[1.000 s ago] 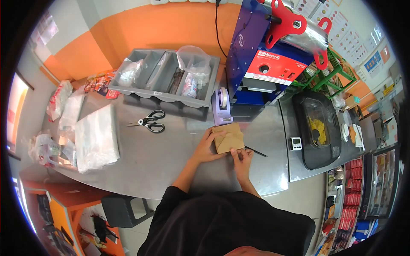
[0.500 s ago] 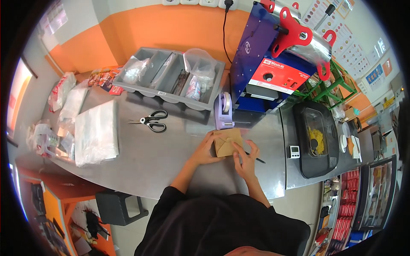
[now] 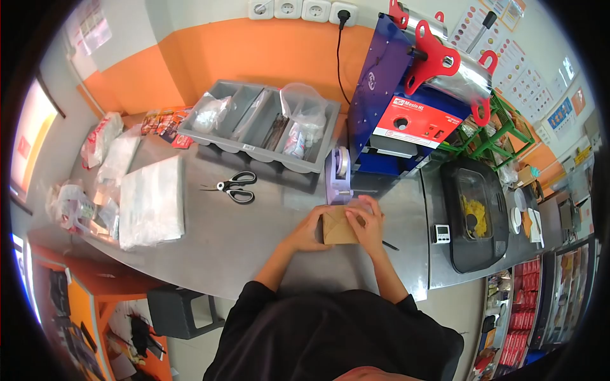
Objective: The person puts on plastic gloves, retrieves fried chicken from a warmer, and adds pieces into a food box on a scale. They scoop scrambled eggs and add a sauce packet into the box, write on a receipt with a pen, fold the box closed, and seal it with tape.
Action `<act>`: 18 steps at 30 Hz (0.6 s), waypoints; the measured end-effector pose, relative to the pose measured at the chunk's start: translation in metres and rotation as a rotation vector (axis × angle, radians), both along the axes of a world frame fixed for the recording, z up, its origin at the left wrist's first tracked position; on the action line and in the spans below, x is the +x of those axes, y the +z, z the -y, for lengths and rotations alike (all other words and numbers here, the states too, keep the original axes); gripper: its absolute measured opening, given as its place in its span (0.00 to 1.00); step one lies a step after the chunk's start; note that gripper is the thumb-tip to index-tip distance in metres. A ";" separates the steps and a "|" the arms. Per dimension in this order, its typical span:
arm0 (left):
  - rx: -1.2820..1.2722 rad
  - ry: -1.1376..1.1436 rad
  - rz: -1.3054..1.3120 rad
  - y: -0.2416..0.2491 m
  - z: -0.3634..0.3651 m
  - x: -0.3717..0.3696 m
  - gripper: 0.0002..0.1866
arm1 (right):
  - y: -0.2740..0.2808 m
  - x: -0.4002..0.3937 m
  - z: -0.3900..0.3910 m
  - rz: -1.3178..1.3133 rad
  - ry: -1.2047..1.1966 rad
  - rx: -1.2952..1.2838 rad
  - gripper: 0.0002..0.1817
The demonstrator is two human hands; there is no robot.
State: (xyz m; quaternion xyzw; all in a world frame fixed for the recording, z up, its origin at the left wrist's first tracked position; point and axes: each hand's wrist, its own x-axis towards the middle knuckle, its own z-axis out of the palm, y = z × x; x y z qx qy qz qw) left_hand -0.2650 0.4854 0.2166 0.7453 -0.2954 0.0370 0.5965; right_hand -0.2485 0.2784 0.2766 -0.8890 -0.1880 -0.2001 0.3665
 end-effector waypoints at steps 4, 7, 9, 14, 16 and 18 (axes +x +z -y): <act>-0.044 -0.023 0.012 0.001 0.001 0.000 0.55 | -0.016 0.027 -0.009 -0.258 -0.092 0.346 0.10; -0.095 -0.055 -0.016 -0.001 0.001 0.000 0.55 | -0.017 0.039 -0.012 -0.527 -0.068 0.459 0.10; -0.094 -0.055 -0.042 0.000 0.000 -0.007 0.54 | -0.014 0.043 -0.012 -0.770 0.029 0.687 0.08; -0.142 -0.027 -0.063 0.002 0.002 -0.013 0.52 | -0.024 0.045 -0.018 -0.873 -0.005 0.799 0.04; -0.168 -0.031 -0.007 0.001 0.003 -0.009 0.51 | -0.026 0.047 -0.020 -0.876 -0.037 0.828 0.03; -0.148 -0.053 -0.021 0.001 0.001 -0.007 0.52 | -0.026 0.050 -0.021 -0.900 -0.075 0.787 0.01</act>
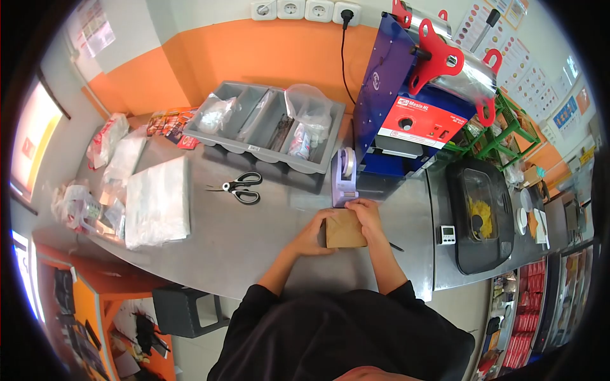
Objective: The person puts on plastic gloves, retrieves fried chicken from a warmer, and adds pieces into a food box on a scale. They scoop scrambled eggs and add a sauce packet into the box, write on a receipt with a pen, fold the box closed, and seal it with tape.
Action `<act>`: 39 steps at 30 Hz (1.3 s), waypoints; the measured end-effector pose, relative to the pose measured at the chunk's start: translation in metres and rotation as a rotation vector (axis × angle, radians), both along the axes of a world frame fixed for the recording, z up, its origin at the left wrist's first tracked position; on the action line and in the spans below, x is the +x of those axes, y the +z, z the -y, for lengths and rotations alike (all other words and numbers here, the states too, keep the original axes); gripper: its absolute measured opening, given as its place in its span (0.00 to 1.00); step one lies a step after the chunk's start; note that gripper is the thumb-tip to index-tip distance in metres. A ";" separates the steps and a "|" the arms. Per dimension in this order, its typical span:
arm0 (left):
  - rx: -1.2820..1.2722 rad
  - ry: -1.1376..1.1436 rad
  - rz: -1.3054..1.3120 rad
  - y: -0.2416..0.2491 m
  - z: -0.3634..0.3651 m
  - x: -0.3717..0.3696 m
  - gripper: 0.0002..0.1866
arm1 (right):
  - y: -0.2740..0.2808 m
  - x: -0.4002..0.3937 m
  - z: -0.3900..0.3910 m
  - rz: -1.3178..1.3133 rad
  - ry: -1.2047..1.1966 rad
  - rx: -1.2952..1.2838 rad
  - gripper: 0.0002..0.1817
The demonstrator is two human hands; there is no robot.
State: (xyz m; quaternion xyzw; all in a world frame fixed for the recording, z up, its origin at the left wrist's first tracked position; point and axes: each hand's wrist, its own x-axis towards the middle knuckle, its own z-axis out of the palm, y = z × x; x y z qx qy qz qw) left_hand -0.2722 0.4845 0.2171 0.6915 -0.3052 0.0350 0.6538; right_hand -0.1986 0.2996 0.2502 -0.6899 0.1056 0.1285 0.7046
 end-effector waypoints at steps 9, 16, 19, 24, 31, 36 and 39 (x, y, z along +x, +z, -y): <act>0.029 0.001 0.010 -0.005 0.002 -0.023 0.52 | -0.018 -0.006 0.019 -0.226 0.106 -0.029 0.04; 0.013 0.006 0.009 -0.001 0.004 -0.025 0.52 | 0.005 -0.022 0.037 0.013 -0.027 -0.031 0.09; 0.028 -0.021 0.003 -0.002 0.003 -0.024 0.55 | 0.019 -0.027 0.044 0.061 0.026 0.074 0.11; -0.002 -0.008 0.022 0.000 0.004 -0.023 0.52 | 0.030 -0.022 0.034 0.140 0.126 0.006 0.11; 0.050 -0.011 -0.097 -0.003 0.003 -0.028 0.58 | 0.091 -0.043 0.028 0.303 0.260 0.228 0.08; 0.032 0.004 -0.078 -0.010 0.007 -0.023 0.62 | 0.137 -0.080 0.041 0.367 0.428 0.267 0.10; 0.045 0.008 -0.043 -0.007 0.004 -0.024 0.66 | 0.146 -0.096 0.046 0.410 0.524 0.143 0.11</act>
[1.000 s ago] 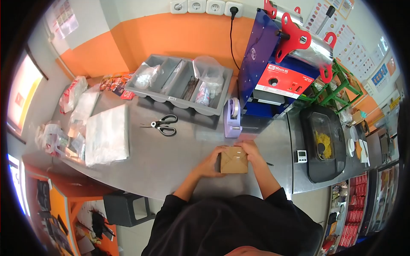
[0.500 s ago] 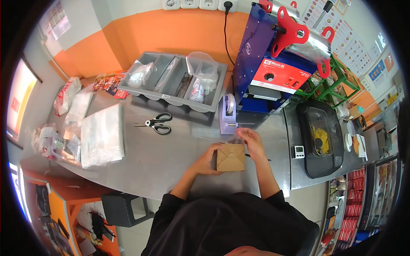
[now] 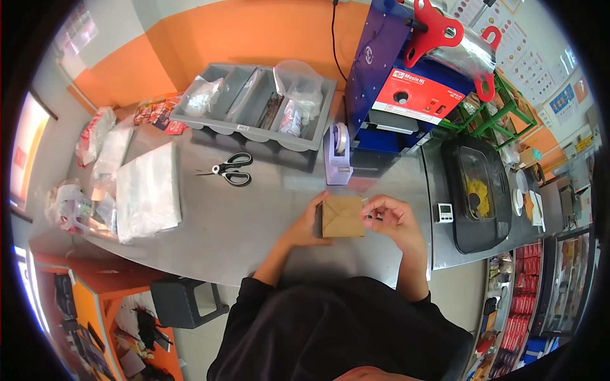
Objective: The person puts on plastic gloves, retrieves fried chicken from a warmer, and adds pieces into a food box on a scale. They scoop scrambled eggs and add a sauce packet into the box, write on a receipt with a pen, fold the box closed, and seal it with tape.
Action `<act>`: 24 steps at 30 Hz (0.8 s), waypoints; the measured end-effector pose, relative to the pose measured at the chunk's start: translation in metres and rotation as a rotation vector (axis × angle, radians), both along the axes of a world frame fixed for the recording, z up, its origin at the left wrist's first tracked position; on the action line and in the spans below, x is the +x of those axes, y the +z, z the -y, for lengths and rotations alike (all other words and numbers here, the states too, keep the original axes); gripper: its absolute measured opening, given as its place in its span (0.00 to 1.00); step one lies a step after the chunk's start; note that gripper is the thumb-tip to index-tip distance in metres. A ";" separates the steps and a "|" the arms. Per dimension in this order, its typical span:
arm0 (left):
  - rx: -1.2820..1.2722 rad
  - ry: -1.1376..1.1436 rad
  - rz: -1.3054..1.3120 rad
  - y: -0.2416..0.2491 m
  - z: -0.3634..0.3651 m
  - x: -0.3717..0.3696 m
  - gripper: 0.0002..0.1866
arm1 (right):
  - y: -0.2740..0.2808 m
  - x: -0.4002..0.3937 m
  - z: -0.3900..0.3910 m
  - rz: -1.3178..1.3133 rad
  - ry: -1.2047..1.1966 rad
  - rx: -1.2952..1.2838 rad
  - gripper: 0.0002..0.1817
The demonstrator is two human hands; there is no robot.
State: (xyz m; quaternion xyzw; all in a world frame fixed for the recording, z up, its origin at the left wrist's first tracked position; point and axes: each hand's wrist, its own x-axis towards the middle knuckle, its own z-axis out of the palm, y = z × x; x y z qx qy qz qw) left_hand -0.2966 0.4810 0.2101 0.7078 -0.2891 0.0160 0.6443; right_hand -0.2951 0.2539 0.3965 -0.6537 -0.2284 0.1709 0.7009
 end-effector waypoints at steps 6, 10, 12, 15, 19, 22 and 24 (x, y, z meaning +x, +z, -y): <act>-0.045 0.023 0.007 0.018 -0.011 -0.011 0.62 | -0.022 -0.012 0.005 0.003 -0.002 -0.118 0.10; -0.027 0.152 -0.013 0.034 -0.003 -0.014 0.47 | -0.051 0.005 -0.002 -0.011 -0.059 -0.154 0.10; 0.010 0.186 0.029 0.039 0.004 -0.014 0.43 | -0.073 0.017 -0.006 -0.034 -0.107 -0.088 0.12; 0.038 0.238 0.089 0.038 0.012 -0.013 0.38 | -0.091 0.028 -0.011 -0.066 -0.140 -0.086 0.13; 0.060 0.288 0.115 0.033 0.018 -0.015 0.36 | -0.103 0.032 -0.012 -0.043 -0.153 -0.173 0.13; 0.062 0.293 0.145 0.033 0.021 -0.015 0.36 | -0.100 0.029 -0.014 0.063 -0.212 -0.226 0.14; 0.075 0.283 0.104 0.032 0.023 -0.014 0.38 | -0.095 0.028 -0.017 0.161 -0.232 -0.268 0.14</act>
